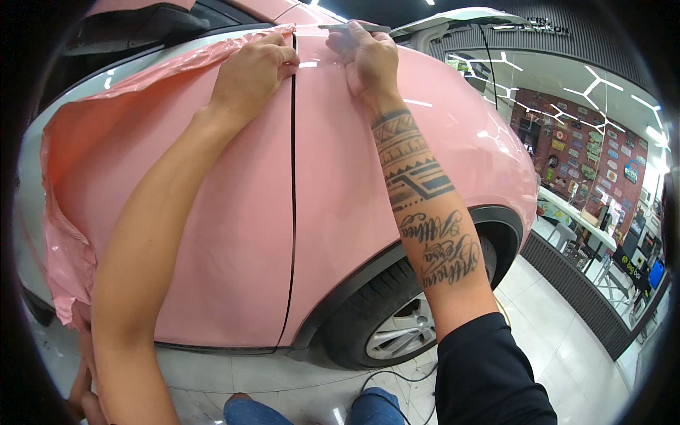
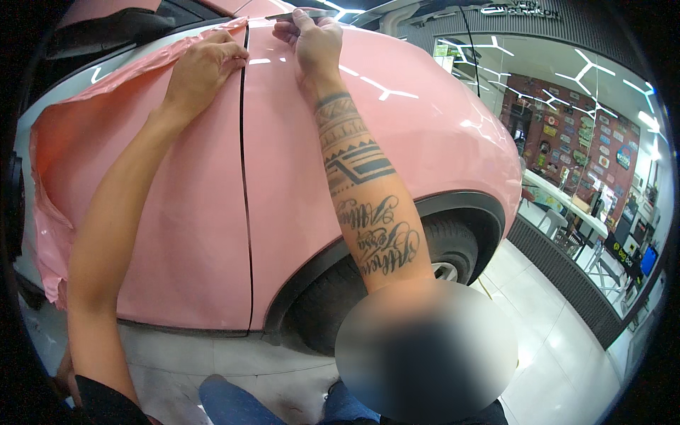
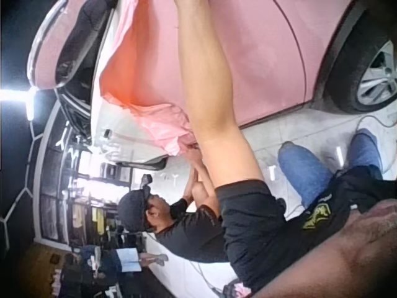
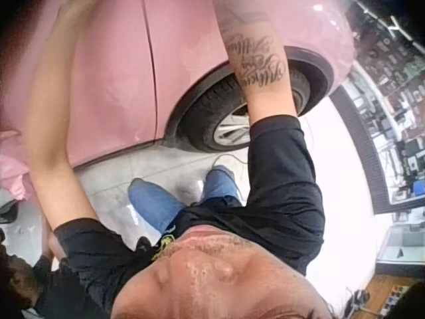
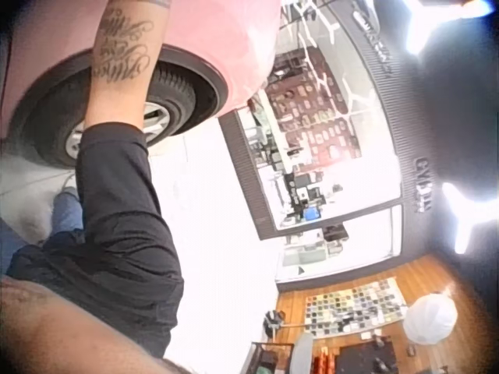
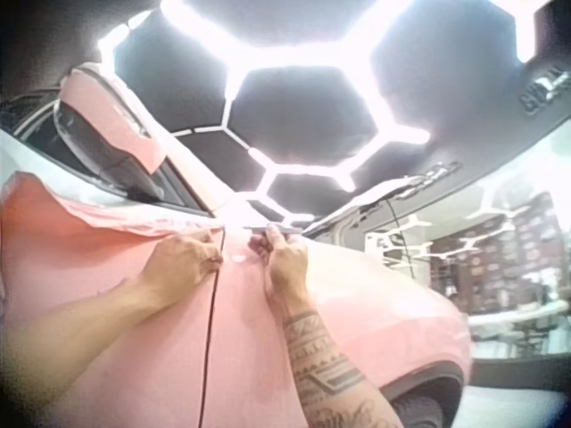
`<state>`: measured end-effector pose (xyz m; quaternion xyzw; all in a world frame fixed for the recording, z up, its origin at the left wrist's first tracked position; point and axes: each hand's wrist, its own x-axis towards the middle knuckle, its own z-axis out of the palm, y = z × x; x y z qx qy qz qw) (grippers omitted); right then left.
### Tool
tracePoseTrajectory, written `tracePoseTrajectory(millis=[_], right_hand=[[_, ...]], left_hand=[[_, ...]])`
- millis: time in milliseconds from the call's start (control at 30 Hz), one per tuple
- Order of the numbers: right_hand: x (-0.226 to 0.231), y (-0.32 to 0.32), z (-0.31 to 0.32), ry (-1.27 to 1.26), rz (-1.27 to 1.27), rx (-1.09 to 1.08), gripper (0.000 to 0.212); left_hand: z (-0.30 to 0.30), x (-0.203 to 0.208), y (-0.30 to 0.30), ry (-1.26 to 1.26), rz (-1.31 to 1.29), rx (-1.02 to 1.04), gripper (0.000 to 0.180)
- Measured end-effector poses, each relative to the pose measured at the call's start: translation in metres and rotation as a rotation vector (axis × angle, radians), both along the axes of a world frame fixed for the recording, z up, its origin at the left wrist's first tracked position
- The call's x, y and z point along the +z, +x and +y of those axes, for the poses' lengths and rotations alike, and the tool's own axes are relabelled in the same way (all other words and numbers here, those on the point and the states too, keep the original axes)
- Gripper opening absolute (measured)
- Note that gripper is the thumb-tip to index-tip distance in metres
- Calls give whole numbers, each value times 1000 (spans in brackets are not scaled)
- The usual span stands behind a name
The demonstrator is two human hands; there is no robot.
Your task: The person applies a pink vinyl wrap to the side of a car, using a heat gun to soften the material and a squeegee to smooth it onto the surface. They trim the excess wrap along the panel edges and wheel arch with a knife, while an assistant helps by holding the wrap and peeling away the backing.
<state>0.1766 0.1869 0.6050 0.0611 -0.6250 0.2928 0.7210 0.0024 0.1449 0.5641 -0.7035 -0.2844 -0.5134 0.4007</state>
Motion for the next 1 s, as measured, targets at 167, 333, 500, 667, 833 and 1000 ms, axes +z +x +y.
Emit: tracePoseTrajectory(millis=[167, 333, 500, 667, 833, 1000], right_hand=[[-1, 5, -6, 2, 43, 58, 16], [3, 11, -3, 47, 14, 153, 10], [5, 5, -3, -13, 88, 210, 9], [6, 7, 4, -25, 113, 222, 7], [7, 7, -1, -38, 105, 231, 7], [3, 0, -8, -11, 81, 208, 8]], left_hand=[[-10, 11, 7, 80, 201, 248, 13], [-10, 19, 8, 231, 411, 428, 11], [-1, 35, 4, 209, 579, 436, 10], [0, 41, -2, 168, 688, 468, 10], [-22, 17, -20, -3, 339, 150, 11], [-13, 20, -27, -67, 145, -141, 18]])
